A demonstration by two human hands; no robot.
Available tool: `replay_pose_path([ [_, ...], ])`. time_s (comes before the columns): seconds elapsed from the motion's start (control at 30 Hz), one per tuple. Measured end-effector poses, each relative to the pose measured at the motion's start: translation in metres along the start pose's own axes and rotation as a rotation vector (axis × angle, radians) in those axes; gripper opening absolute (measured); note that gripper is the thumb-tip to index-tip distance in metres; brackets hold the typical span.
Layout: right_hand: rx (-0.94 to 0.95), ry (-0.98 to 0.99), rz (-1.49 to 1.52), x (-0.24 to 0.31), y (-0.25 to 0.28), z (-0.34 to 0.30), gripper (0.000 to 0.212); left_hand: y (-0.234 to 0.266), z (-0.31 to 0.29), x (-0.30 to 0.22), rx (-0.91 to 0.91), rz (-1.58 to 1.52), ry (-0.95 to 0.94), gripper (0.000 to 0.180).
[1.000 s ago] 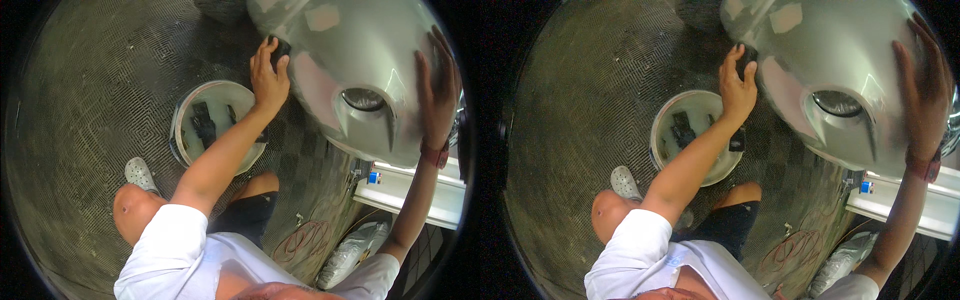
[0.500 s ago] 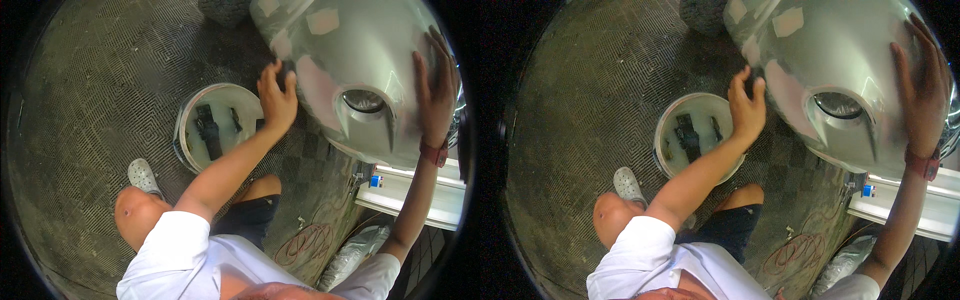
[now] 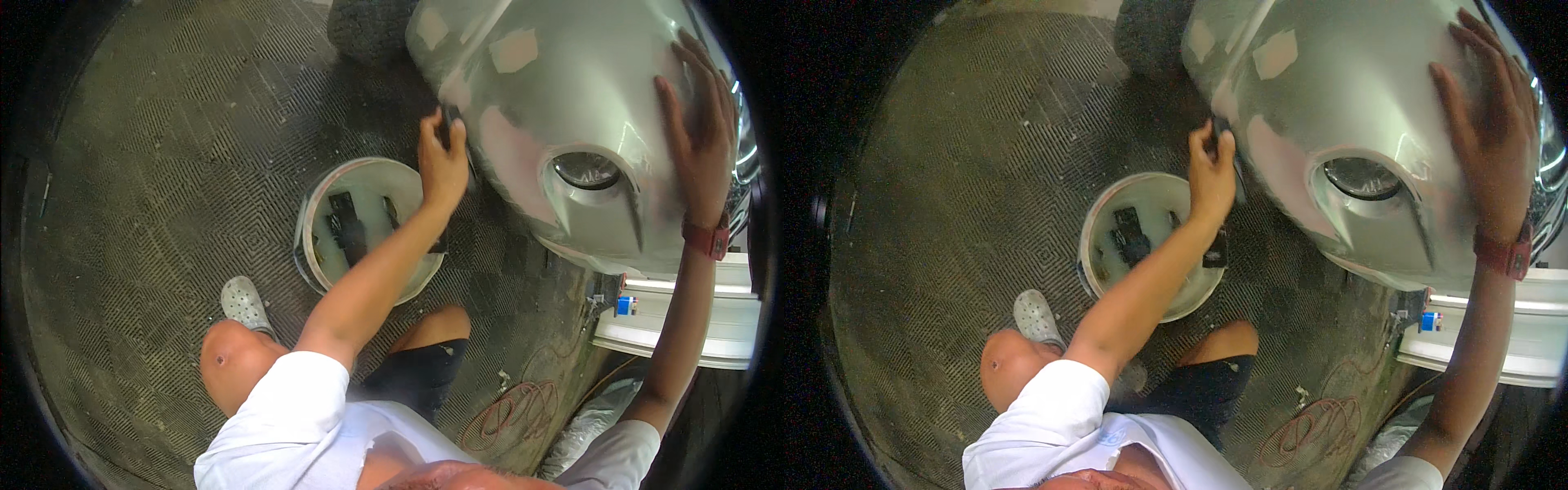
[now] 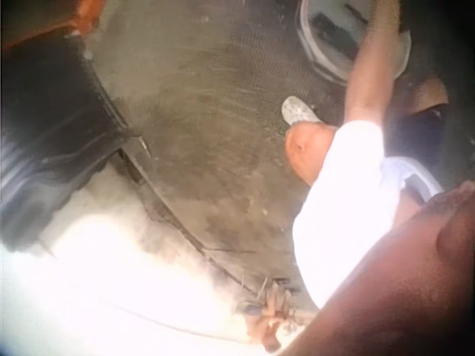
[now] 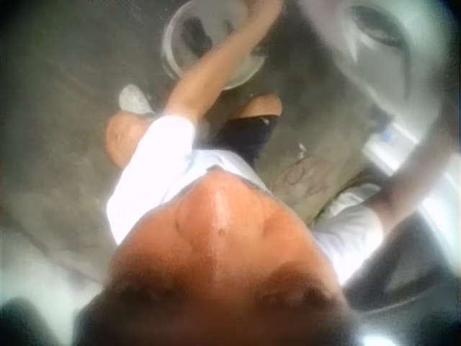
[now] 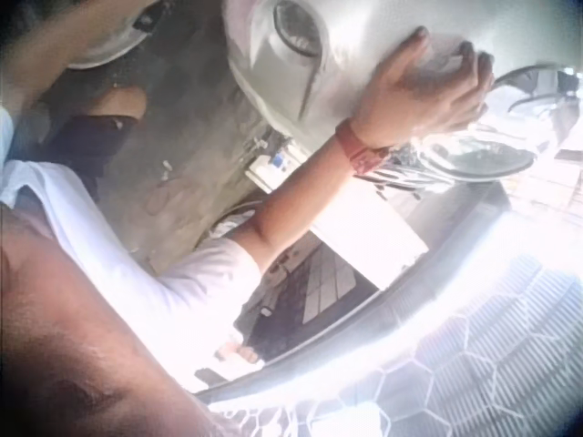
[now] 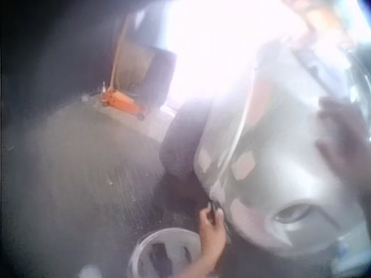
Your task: The person scrubs the front bumper of a silver car with a black sponge, repeatedly dipping it into a white bucket of water. The person works on the lower section of the bumper near the tire, occasionally touching the surface with their hand.
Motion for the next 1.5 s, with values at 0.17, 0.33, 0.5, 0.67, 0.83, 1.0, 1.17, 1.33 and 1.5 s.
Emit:
replay_pose_path([
  [0.17, -0.16, -0.291, 0.358, 0.039, 0.032, -0.025, 0.034, 0.019, -0.058, -0.021, 0.35, 0.195, 0.09, 0.063],
  [0.33, -0.187, -1.169, 1.303, 0.285, -0.007, -0.121, 0.009, 0.102, -0.038, -0.038, 0.677, 0.93, -0.176, 0.067],
  [0.5, 0.602, -2.497, 2.119, 0.598, -0.104, -0.17, 0.034, 0.178, -0.045, -0.033, 1.113, 1.385, -0.471, 0.056],
  [0.67, 0.793, -2.665, 2.365, 0.72, -0.19, -0.201, 0.059, 0.173, -0.043, -0.031, 1.037, 1.464, -0.384, 0.055],
  [0.83, 1.188, -2.619, 2.17, 0.767, -0.189, -0.278, 0.056, 0.173, -0.048, -0.01, 1.037, 1.539, -0.344, 0.058],
  [1.0, 0.665, -2.667, 2.105, 0.739, -0.219, -0.262, 0.032, 0.164, -0.044, -0.014, 1.015, 1.518, -0.35, 0.059],
  [1.17, 0.262, -2.567, 2.853, 0.625, -0.165, -0.174, 0.04, 0.188, -0.04, -0.011, 1.0, 1.615, -0.336, 0.059],
  [1.33, 0.982, -1.671, 2.447, 0.513, -0.102, -0.132, 0.052, 0.15, -0.036, 0.008, 1.421, 1.747, -0.301, 0.062],
  [1.5, 0.802, -1.062, 1.646, 0.351, -0.092, -0.045, 0.055, 0.123, -0.015, 0.023, 1.731, 1.605, -0.457, 0.063],
])
Point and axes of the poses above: each hand's wrist, its own z-axis towards the middle knuckle, its own y-axis out of the back of the hand, x = y × z, the point moved 7 cm from there along z, towards the middle knuckle, and after that the axes turned 10 degrees about -z, right-handed, at the moved point
